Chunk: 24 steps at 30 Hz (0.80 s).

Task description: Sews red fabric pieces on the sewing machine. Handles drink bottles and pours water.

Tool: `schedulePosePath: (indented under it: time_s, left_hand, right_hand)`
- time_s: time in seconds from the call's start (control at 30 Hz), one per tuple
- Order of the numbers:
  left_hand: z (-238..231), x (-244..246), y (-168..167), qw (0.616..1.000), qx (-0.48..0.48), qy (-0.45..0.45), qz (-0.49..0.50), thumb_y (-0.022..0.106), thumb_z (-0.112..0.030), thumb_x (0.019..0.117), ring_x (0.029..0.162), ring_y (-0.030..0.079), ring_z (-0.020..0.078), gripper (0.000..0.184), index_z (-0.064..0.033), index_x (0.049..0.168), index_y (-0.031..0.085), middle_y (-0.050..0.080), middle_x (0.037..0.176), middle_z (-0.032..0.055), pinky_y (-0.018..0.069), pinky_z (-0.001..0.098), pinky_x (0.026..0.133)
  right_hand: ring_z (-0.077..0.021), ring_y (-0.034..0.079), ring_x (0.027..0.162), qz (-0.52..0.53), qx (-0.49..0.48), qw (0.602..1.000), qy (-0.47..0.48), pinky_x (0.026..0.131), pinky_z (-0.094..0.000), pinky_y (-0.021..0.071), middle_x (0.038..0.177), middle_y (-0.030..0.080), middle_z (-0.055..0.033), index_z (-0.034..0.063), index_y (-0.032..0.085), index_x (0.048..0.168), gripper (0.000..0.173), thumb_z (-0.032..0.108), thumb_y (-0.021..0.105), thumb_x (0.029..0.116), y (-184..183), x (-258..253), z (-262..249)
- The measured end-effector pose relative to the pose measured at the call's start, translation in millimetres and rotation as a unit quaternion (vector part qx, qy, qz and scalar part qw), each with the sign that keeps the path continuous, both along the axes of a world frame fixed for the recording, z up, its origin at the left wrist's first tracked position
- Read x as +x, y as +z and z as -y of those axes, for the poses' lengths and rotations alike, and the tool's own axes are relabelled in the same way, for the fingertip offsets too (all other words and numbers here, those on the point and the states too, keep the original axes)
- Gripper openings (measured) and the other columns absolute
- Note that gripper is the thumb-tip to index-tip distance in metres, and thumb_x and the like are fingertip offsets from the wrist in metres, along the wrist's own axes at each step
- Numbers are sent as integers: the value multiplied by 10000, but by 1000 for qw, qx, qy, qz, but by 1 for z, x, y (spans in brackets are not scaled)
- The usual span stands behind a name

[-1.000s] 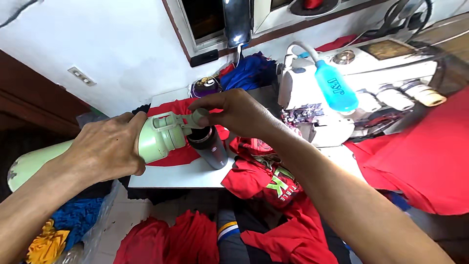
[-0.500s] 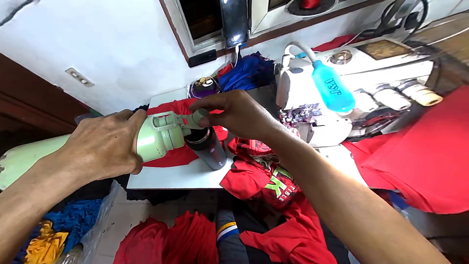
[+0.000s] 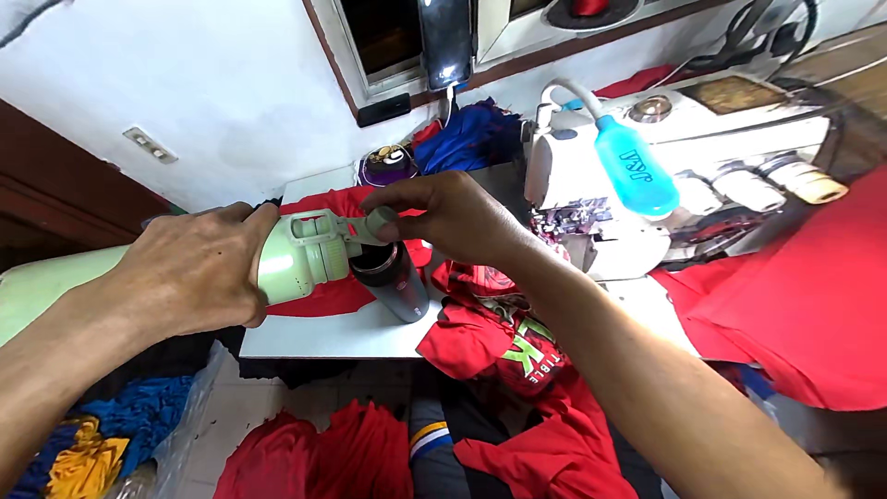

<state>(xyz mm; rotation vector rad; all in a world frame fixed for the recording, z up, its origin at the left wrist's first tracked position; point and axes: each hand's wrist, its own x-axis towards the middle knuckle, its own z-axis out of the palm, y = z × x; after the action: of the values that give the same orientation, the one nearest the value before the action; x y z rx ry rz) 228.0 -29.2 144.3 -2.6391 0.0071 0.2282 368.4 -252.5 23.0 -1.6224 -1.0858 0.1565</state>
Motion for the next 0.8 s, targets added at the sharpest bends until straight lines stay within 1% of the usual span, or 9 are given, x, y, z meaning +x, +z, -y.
schedulePosePath:
  time_s: [0.2,0.3,0.4,0.47,0.53,0.57,0.67,0.8]
  left_hand:
    - [0,2,1,1000,0,4,-5,954,-395,511,819,671,232,821,-172,1219,603,637,986,13,531,475,607]
    - [-3,3,0,1000,7,-8,-3,934,-426,509,790,668,211,811,-181,1207,601,628,966,-2,524,447,580]
    - [-2,3,0,1000,0,-4,-5,952,-410,513,810,671,221,833,-173,1232,603,638,992,9,529,455,592]
    - [-5,2,0,1000,2,-14,-1,932,-415,503,792,669,211,824,-179,1224,608,633,972,2,527,442,577]
    - [-6,3,1,1000,1,-7,-6,938,-415,509,807,669,219,845,-175,1250,612,637,985,10,528,448,590]
    - [-5,3,1,1000,0,-2,-9,947,-423,510,803,665,219,835,-183,1235,609,635,981,8,526,452,592]
    - [-8,3,0,1000,-8,-13,-1,940,-419,496,795,666,217,844,-183,1239,616,639,971,10,525,453,587]
    - [-14,2,-2,999,-17,-39,13,904,-418,478,767,658,200,807,-186,1199,625,624,931,-8,512,428,561]
  right_hand:
    - [-41,708,939,-2,5,1000,2,864,-259,594,1044,759,5,110,755,1171,237,121,740,935,-1,2,0]
    - [-51,713,936,-3,15,1000,7,858,-264,603,1035,759,-5,99,754,1165,238,119,745,928,-3,3,0]
    - [-52,718,966,-17,16,1000,13,870,-253,613,1053,758,-6,99,752,1168,243,117,750,926,-3,3,0]
    - [-52,718,967,-23,21,999,15,868,-248,612,1054,759,-5,96,752,1163,237,123,747,927,-2,3,0]
    - [-55,724,960,-19,25,999,16,864,-252,620,1052,762,-4,96,754,1158,232,122,745,928,-2,3,-1]
    - [-54,724,962,-12,24,1000,14,864,-254,621,1054,763,3,101,755,1159,234,128,745,927,-2,3,-1]
    - [-52,720,970,0,24,1000,12,865,-259,623,1066,760,16,112,759,1160,238,162,747,927,-1,4,-2]
    - [-80,732,958,-19,37,999,17,839,-268,637,1062,760,-3,103,754,1158,241,123,747,918,0,4,-3]
